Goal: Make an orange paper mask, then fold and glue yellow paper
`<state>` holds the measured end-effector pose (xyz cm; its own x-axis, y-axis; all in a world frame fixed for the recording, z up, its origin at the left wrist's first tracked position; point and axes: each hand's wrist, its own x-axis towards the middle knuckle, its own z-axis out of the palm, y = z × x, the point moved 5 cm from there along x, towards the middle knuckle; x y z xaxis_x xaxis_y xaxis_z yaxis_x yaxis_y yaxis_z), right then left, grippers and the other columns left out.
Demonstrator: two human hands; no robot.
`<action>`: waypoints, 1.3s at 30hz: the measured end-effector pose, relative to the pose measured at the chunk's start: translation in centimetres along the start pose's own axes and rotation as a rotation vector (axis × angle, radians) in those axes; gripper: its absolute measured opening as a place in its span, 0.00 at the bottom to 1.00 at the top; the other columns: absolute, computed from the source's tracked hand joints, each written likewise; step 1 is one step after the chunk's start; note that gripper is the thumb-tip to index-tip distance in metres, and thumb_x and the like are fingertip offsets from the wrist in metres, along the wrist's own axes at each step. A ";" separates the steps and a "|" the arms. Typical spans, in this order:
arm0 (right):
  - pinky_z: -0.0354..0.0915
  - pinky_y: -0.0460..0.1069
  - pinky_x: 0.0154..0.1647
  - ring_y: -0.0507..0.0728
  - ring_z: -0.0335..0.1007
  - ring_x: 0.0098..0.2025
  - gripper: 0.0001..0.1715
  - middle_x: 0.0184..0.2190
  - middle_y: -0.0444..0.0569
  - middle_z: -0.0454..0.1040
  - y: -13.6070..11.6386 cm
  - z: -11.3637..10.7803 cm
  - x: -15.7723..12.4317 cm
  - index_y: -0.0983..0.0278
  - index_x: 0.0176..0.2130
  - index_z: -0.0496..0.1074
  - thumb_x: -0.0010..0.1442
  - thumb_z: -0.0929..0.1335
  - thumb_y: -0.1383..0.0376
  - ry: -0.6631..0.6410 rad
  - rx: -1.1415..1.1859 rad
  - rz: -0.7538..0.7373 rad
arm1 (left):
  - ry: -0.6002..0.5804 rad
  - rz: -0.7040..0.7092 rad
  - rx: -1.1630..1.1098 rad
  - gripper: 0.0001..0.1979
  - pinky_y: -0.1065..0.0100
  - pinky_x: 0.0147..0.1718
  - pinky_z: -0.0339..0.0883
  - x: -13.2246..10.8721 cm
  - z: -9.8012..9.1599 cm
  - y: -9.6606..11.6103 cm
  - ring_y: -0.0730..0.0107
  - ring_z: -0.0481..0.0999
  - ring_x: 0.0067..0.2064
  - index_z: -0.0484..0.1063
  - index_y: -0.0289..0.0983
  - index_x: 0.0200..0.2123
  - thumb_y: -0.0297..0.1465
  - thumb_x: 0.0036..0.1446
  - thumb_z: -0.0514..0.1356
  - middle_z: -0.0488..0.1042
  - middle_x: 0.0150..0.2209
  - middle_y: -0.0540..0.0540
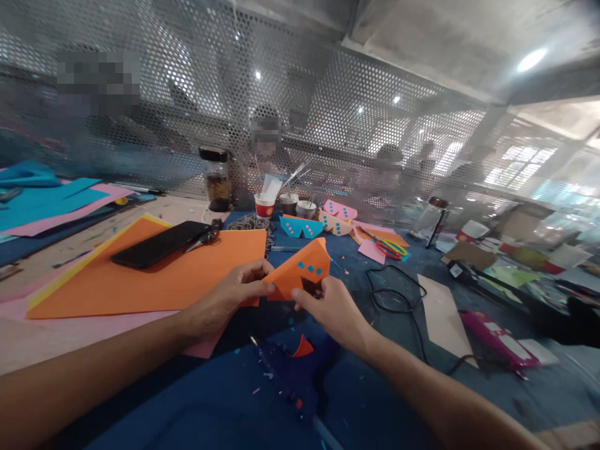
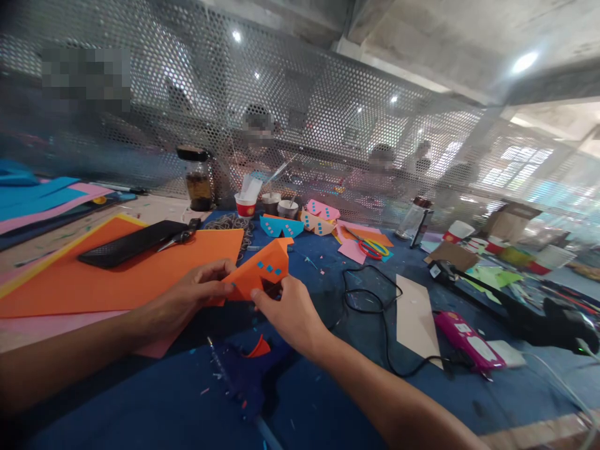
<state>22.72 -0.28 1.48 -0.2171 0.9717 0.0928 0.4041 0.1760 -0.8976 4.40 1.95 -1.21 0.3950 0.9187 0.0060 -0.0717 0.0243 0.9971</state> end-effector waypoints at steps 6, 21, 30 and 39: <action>0.69 0.50 0.37 0.58 0.78 0.34 0.10 0.31 0.50 0.81 0.1 -0.1 0.1 0.66 0.37 0.76 0.61 0.70 0.61 0.005 -0.003 -0.003 | 0.016 -0.018 -0.011 0.11 0.72 0.30 0.59 -0.1 0.1 0.2 0.71 0.70 0.33 0.70 0.39 0.33 0.35 0.53 0.69 0.72 0.32 0.53; 0.69 0.49 0.35 0.57 0.78 0.32 0.10 0.29 0.48 0.80 0.4 -0.1 0.2 0.67 0.38 0.75 0.60 0.71 0.61 -0.009 0.111 0.019 | -0.033 -0.027 -0.075 0.07 0.69 0.32 0.62 -0.4 0.5 0.6 0.68 0.71 0.33 0.71 0.40 0.33 0.36 0.56 0.65 0.72 0.32 0.52; 0.72 0.49 0.37 0.56 0.78 0.32 0.12 0.28 0.47 0.79 0.6 -0.6 0.6 0.67 0.39 0.76 0.58 0.72 0.61 0.031 0.232 0.042 | 0.003 -0.066 -0.130 0.10 0.66 0.37 0.66 -0.4 0.3 0.6 0.65 0.75 0.37 0.75 0.39 0.39 0.35 0.54 0.67 0.77 0.34 0.49; 0.73 0.48 0.37 0.53 0.76 0.32 0.16 0.32 0.48 0.79 0.6 -1.2 1.0 0.70 0.42 0.77 0.56 0.73 0.61 0.052 0.338 0.058 | 0.064 -0.033 -0.183 0.15 0.73 0.35 0.65 0.5 -0.9 -0.2 0.72 0.75 0.36 0.81 0.42 0.41 0.36 0.49 0.76 0.78 0.34 0.51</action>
<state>23.86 1.01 1.53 -0.1530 0.9869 0.0519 0.0956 0.0671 -0.9932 3.78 2.79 -1.47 0.3410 0.9393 -0.0367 -0.2272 0.1203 0.9664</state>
